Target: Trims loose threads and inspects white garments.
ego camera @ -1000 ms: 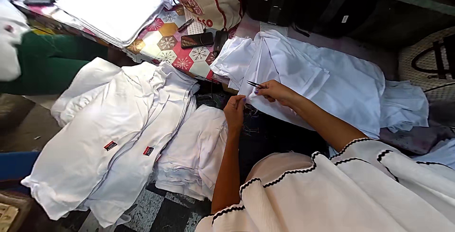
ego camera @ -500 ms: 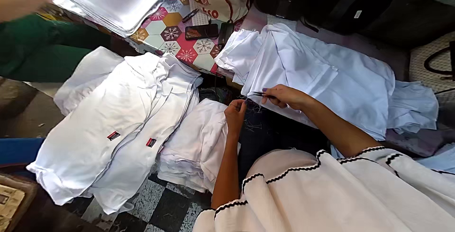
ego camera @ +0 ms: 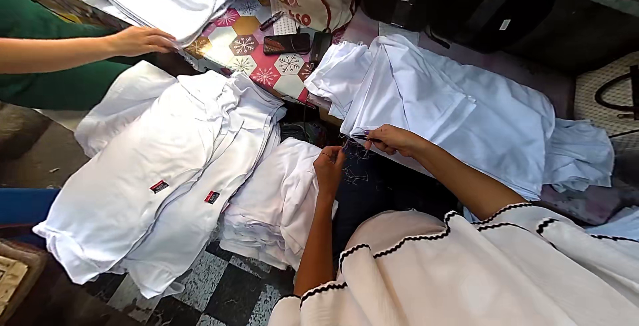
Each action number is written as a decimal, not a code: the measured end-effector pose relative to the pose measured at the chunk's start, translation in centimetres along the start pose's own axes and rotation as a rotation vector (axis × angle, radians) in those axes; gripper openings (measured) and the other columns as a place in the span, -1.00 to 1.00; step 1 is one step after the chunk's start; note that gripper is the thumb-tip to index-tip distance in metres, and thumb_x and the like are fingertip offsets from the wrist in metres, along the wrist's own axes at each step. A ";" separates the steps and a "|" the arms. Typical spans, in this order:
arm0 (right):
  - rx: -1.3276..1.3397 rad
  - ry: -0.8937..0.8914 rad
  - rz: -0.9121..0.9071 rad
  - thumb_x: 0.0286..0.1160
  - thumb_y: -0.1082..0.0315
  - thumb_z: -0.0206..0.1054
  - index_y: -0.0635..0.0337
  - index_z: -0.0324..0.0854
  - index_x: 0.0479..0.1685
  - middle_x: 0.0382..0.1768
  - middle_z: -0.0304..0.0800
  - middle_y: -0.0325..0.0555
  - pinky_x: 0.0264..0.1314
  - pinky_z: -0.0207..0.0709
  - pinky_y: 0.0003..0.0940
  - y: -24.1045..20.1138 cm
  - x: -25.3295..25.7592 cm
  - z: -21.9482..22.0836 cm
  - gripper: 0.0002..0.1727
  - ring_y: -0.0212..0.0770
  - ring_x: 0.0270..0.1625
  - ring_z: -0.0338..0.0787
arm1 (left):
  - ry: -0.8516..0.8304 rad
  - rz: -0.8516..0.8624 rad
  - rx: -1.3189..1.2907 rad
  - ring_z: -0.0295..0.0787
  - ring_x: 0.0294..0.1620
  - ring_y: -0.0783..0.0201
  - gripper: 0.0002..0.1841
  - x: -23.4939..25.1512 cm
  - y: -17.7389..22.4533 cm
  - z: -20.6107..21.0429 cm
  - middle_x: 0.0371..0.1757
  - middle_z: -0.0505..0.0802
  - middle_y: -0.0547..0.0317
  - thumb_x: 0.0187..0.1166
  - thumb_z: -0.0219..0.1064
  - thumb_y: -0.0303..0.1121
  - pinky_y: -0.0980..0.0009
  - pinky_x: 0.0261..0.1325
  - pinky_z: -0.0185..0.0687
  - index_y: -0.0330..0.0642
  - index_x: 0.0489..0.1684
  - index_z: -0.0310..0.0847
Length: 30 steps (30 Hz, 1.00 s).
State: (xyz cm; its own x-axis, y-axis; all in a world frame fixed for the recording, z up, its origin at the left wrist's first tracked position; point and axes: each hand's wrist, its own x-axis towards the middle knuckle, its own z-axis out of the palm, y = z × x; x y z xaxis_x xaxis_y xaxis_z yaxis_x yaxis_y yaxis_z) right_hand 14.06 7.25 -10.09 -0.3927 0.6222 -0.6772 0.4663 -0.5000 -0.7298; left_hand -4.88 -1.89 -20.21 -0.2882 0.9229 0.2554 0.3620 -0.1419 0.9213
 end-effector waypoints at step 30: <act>-0.520 0.280 -0.462 0.53 0.38 0.46 0.30 0.80 -0.08 -0.31 0.82 0.03 -0.04 0.58 -0.05 -0.8 1.1 -0.4 -0.83 -0.12 -0.25 0.74 | -0.325 -0.254 -0.054 0.87 -0.36 0.17 -0.75 3.5 2.9 2.3 -0.15 0.90 -0.15 0.55 0.44 -0.53 0.20 -0.15 0.83 -0.46 0.11 0.72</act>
State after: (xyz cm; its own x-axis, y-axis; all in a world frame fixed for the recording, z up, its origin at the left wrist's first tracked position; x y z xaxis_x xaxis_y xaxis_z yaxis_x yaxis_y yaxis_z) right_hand 13.54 8.53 -10.23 -0.4555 0.8643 -0.2133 0.6447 0.1551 -0.7485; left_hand -2.83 1.78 -17.32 -0.0644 0.9948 -0.0795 0.2663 0.0939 0.9593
